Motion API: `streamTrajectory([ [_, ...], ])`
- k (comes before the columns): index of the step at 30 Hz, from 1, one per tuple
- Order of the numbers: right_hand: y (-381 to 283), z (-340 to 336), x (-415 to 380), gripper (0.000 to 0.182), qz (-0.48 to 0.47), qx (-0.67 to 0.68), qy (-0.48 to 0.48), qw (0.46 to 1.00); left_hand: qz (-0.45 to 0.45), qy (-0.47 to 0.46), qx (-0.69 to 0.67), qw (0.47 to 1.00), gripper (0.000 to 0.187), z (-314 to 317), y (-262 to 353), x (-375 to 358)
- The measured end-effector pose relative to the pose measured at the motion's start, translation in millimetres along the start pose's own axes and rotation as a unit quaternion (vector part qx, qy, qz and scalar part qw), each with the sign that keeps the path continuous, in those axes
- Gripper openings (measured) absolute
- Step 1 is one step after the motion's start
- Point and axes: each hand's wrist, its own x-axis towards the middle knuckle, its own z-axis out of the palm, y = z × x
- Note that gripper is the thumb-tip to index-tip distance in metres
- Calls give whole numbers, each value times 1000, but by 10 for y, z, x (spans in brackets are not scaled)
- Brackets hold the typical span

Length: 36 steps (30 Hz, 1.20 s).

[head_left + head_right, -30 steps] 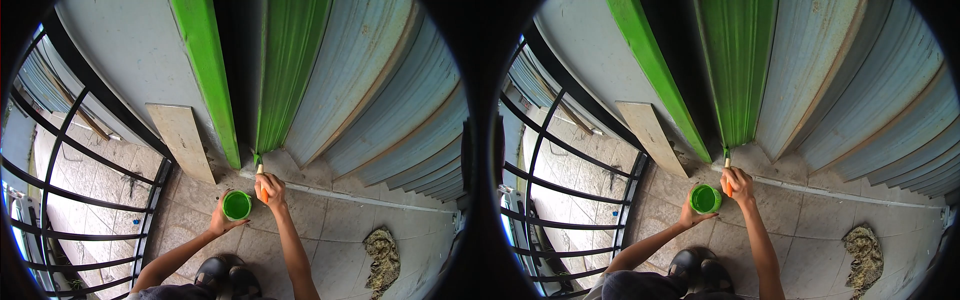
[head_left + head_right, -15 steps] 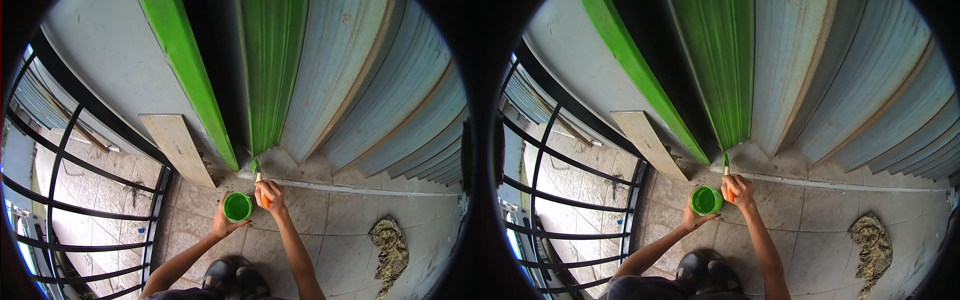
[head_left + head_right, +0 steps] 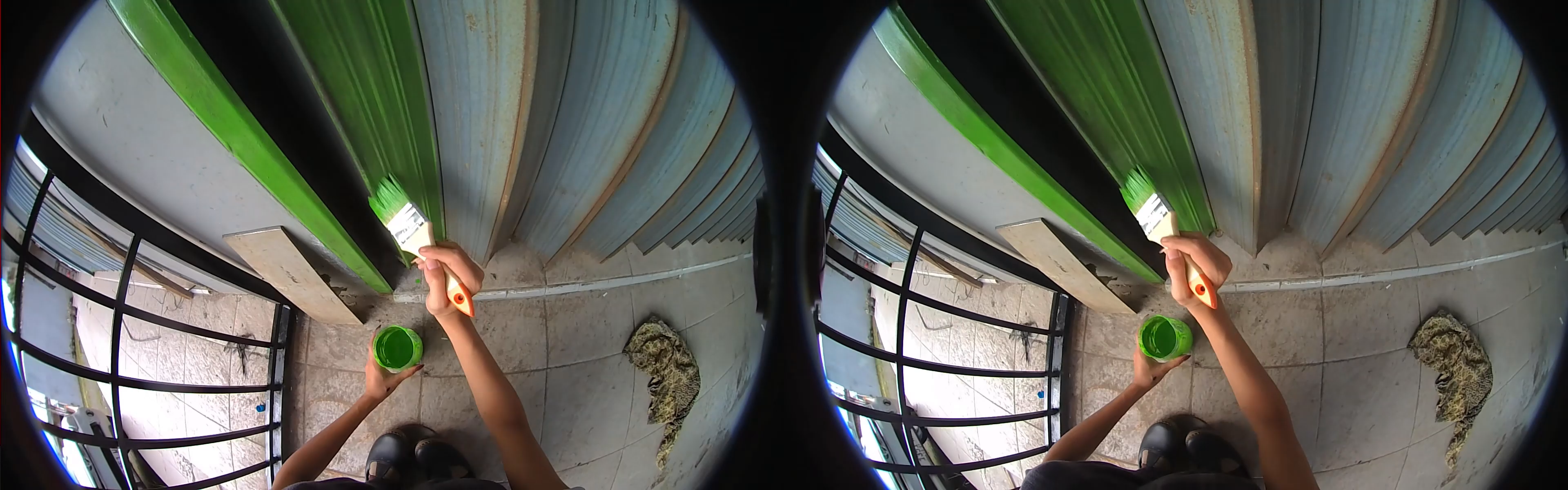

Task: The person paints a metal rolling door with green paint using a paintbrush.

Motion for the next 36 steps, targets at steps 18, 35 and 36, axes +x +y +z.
streamTrajectory([
  [18,-499,250,445,14,82,147,143,975,45,44,-40,997,69,49,19,0],
  [35,217,76,-487,11,301,77,163,937,1,-28,15,999,78,9,-28,-5],
  [36,75,86,-336,12,273,99,162,943,2,-36,18,999,77,-4,-15,5],
])
